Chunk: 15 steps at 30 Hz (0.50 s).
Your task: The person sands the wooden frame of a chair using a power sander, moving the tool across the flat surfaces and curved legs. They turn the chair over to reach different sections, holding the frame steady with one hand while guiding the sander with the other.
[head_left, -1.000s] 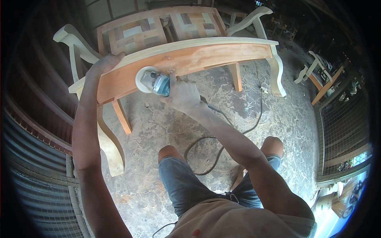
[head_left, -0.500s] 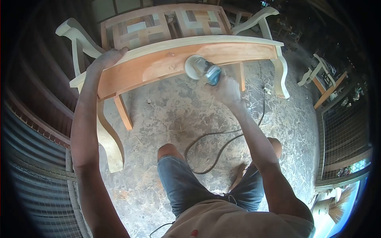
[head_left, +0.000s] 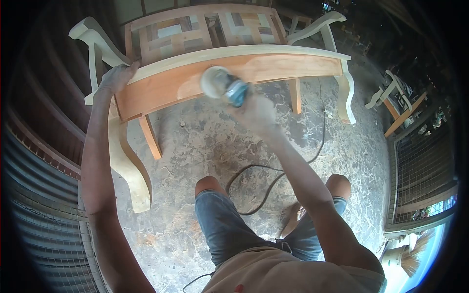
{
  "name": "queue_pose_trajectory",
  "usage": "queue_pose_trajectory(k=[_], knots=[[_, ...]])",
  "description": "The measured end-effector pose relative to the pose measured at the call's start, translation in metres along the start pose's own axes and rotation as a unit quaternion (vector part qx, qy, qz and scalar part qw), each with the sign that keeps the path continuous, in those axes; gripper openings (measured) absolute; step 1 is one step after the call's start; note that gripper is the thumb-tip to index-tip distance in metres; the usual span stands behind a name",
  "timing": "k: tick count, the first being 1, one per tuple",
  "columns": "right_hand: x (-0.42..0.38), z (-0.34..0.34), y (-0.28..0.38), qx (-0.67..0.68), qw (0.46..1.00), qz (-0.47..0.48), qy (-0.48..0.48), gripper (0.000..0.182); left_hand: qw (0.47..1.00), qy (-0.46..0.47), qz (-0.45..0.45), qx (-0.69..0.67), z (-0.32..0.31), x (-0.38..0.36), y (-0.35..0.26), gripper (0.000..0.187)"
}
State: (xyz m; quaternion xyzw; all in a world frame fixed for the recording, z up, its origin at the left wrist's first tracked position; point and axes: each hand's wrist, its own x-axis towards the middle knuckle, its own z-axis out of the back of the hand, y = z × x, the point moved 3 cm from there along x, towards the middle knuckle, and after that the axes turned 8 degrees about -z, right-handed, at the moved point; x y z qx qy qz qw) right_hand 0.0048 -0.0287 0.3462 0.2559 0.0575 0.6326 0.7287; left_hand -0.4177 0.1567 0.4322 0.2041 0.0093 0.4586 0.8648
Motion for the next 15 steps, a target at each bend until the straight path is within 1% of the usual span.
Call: queue_pose_trajectory(k=[1,4,5,8,10,12,14,15], knots=[[-0.008,-0.004,0.022,-0.031,0.998,0.049,-0.008,0.072,1.0,0.007,0.006,-0.003,0.003,-0.004,-0.003,0.028],[-0.013,-0.02,0.049,-0.058,0.982,0.146,-0.106,0.068,1.0,0.016,0.01,-0.011,0.006,-0.004,-0.006,0.027],[-0.009,-0.021,0.044,-0.056,0.984,0.142,-0.096,0.068,1.0,0.02,0.012,-0.014,0.003,-0.005,-0.004,0.026],[0.0,-0.002,0.007,-0.073,0.991,0.099,-0.045,0.068,0.999,0.026,0.029,-0.013,0.009,-0.008,-0.01,0.025],[0.008,0.012,-0.036,-0.037,0.998,0.038,-0.023,0.072,0.999,0.027,0.03,-0.006,0.006,-0.005,-0.008,0.025],[0.009,0.033,-0.074,0.0,0.999,-0.036,-0.034,0.075,0.999,0.031,0.036,-0.007,0.004,-0.006,-0.008,0.025],[0.013,0.049,-0.117,0.017,0.995,-0.071,-0.072,0.08,0.998,0.03,0.048,-0.017,0.007,-0.005,-0.012,0.024],[0.011,0.055,-0.125,0.025,0.991,-0.091,-0.091,0.084,0.998,0.036,0.049,-0.019,0.009,-0.003,-0.014,0.024]])
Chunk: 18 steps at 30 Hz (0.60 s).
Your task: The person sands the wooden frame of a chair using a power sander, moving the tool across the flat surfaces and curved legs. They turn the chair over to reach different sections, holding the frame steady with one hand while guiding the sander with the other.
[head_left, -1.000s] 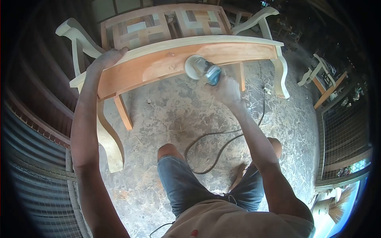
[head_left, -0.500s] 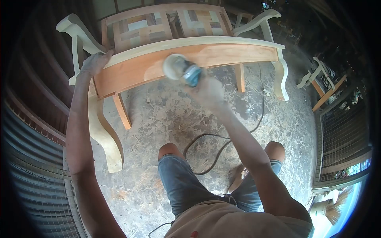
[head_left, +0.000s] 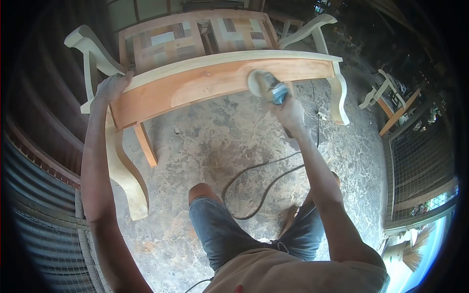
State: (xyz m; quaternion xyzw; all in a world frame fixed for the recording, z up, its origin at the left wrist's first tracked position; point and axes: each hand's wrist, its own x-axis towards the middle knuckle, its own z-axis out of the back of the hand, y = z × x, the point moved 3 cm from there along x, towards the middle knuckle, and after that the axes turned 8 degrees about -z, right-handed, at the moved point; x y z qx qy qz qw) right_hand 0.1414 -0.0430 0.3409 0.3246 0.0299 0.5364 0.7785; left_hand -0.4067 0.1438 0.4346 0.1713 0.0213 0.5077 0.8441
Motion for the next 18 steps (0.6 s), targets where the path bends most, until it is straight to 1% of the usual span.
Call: queue_pose_trajectory(k=[3,6,8,10,12,15,18], knots=[[0.004,0.004,-0.006,0.035,0.997,-0.063,-0.001,0.082,1.0,0.009,0.003,-0.008,0.002,0.003,-0.004,0.025],[-0.012,-0.018,0.035,0.061,0.997,0.04,0.018,0.077,1.0,0.013,-0.004,-0.015,0.004,0.004,-0.001,0.027],[-0.025,-0.033,0.09,-0.004,0.995,0.091,0.049,0.07,0.999,0.025,-0.008,-0.023,0.008,-0.001,-0.004,0.029],[-0.036,-0.05,0.143,-0.072,0.986,0.114,0.101,0.065,0.999,0.03,-0.007,-0.027,0.011,-0.006,-0.006,0.029],[-0.05,-0.055,0.189,-0.086,0.972,0.179,0.129,0.073,0.999,0.028,-0.008,-0.027,0.012,-0.008,-0.006,0.03],[-0.057,-0.072,0.223,-0.075,0.949,0.299,0.069,0.073,0.999,0.023,-0.013,-0.023,0.005,-0.002,-0.001,0.03],[-0.042,-0.065,0.23,-0.089,0.948,0.291,0.098,0.074,0.999,0.026,-0.017,-0.026,0.004,-0.002,0.0,0.03]])
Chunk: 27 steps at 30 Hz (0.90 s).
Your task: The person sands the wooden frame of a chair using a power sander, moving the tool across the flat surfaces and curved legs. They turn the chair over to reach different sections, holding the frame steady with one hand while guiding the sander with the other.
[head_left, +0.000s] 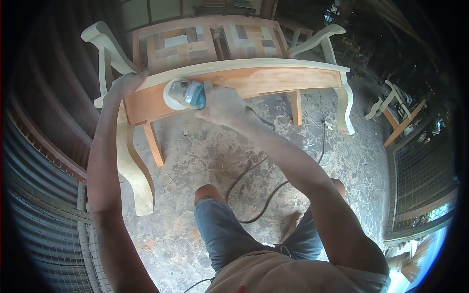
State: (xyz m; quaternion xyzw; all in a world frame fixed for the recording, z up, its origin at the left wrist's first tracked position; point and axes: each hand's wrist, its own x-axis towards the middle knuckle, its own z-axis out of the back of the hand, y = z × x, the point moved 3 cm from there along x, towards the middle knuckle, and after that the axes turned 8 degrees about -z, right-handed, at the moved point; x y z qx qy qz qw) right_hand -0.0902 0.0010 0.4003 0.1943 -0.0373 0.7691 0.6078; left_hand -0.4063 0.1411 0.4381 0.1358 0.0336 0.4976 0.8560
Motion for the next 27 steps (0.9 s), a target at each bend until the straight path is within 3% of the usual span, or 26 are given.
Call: queue_pose_trajectory(k=[3,8,12,15,18,21,23,27], knots=[[-0.001,0.006,-0.033,-0.014,0.999,-0.011,-0.028,0.076,1.0,-0.016,0.0,-0.001,0.001,-0.001,0.0,0.028],[-0.018,0.04,-0.105,-0.023,0.993,-0.115,0.029,0.08,1.0,-0.008,-0.007,0.002,-0.004,0.002,0.005,0.026],[-0.033,0.055,-0.163,-0.016,0.986,-0.166,-0.005,0.083,1.0,-0.016,-0.012,-0.005,-0.005,0.002,0.004,0.026],[-0.048,0.051,-0.207,0.064,0.981,-0.178,-0.047,0.085,1.0,-0.004,-0.005,0.0,-0.001,0.0,0.001,0.028],[-0.059,0.059,-0.182,0.041,0.969,-0.24,-0.032,0.08,1.0,0.019,-0.005,0.007,0.007,0.004,-0.009,0.029],[-0.043,0.034,-0.143,0.074,0.973,-0.22,0.006,0.083,1.0,0.009,-0.005,0.005,0.0,0.007,0.002,0.029],[-0.028,0.026,-0.094,0.022,0.982,-0.181,0.05,0.083,1.0,0.003,0.003,-0.011,0.006,-0.001,-0.004,0.028],[-0.012,0.016,-0.046,-0.01,0.997,-0.069,0.03,0.079,1.0,0.0,-0.013,0.003,-0.001,0.0,0.006,0.027]])
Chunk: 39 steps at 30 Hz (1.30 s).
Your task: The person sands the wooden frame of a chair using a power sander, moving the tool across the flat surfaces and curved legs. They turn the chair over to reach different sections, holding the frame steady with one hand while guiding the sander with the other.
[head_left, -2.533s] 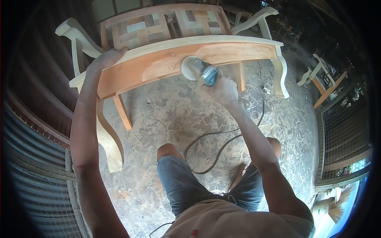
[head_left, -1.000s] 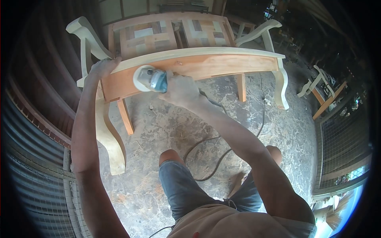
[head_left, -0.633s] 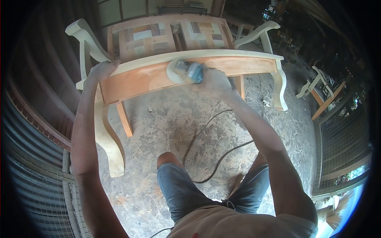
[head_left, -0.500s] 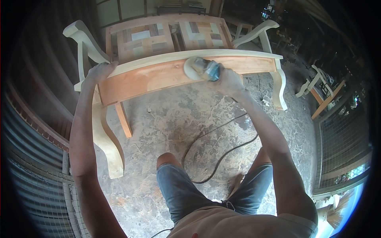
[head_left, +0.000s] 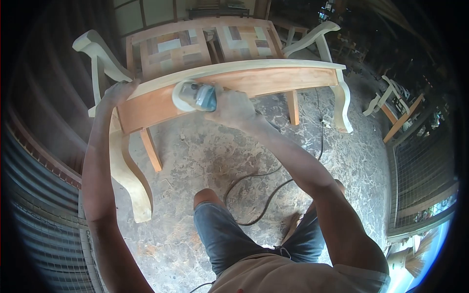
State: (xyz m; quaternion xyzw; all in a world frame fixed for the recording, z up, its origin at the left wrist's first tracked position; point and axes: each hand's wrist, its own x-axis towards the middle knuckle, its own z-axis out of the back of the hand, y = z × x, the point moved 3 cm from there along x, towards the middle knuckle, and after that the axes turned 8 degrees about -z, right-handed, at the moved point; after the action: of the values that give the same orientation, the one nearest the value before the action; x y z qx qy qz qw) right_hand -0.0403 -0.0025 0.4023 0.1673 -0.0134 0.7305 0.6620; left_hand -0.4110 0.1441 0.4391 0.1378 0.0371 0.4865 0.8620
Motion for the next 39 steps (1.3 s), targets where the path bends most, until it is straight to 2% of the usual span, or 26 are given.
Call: queue_pose_trajectory(k=[2,7,11,14,18,21,24,27,30,35,39], knots=[[0.003,0.004,-0.003,-0.017,1.0,0.019,-0.008,0.077,1.0,0.0,-0.001,0.004,-0.003,0.001,0.003,0.027],[-0.007,0.035,-0.085,-0.003,0.994,-0.105,0.023,0.075,1.0,-0.002,0.009,0.02,-0.011,0.005,0.009,0.025],[-0.025,0.035,-0.172,0.078,0.981,-0.157,-0.086,0.079,1.0,0.002,-0.003,0.029,-0.015,0.01,0.011,0.026],[-0.038,0.017,-0.198,0.122,0.963,-0.19,-0.145,0.079,1.0,0.016,-0.015,0.004,-0.007,0.013,0.002,0.028],[-0.034,-0.019,-0.159,0.12,0.969,-0.166,-0.14,0.08,1.0,0.011,0.006,-0.015,0.003,0.004,-0.007,0.029],[-0.03,-0.018,-0.074,0.068,0.986,-0.139,-0.054,0.069,1.0,0.022,-0.003,-0.011,-0.002,0.006,-0.002,0.029],[-0.02,-0.025,-0.023,0.052,0.996,-0.061,-0.026,0.069,1.0,0.01,-0.023,-0.012,-0.013,0.012,0.012,0.029],[-0.017,-0.029,-0.009,0.035,0.996,-0.003,-0.084,0.068,1.0,0.01,-0.021,-0.01,-0.015,0.011,0.014,0.028],[-0.014,-0.005,-0.028,0.034,0.997,-0.065,-0.015,0.063,1.0,0.008,0.0,-0.006,-0.001,0.002,0.0,0.027],[-0.018,0.011,-0.106,0.044,0.989,-0.131,-0.059,0.074,1.0,0.021,0.007,0.013,0.001,0.001,-0.004,0.027],[-0.033,0.014,-0.164,0.08,0.969,-0.204,-0.115,0.078,1.0,0.01,-0.021,0.006,-0.008,0.01,0.004,0.033]])
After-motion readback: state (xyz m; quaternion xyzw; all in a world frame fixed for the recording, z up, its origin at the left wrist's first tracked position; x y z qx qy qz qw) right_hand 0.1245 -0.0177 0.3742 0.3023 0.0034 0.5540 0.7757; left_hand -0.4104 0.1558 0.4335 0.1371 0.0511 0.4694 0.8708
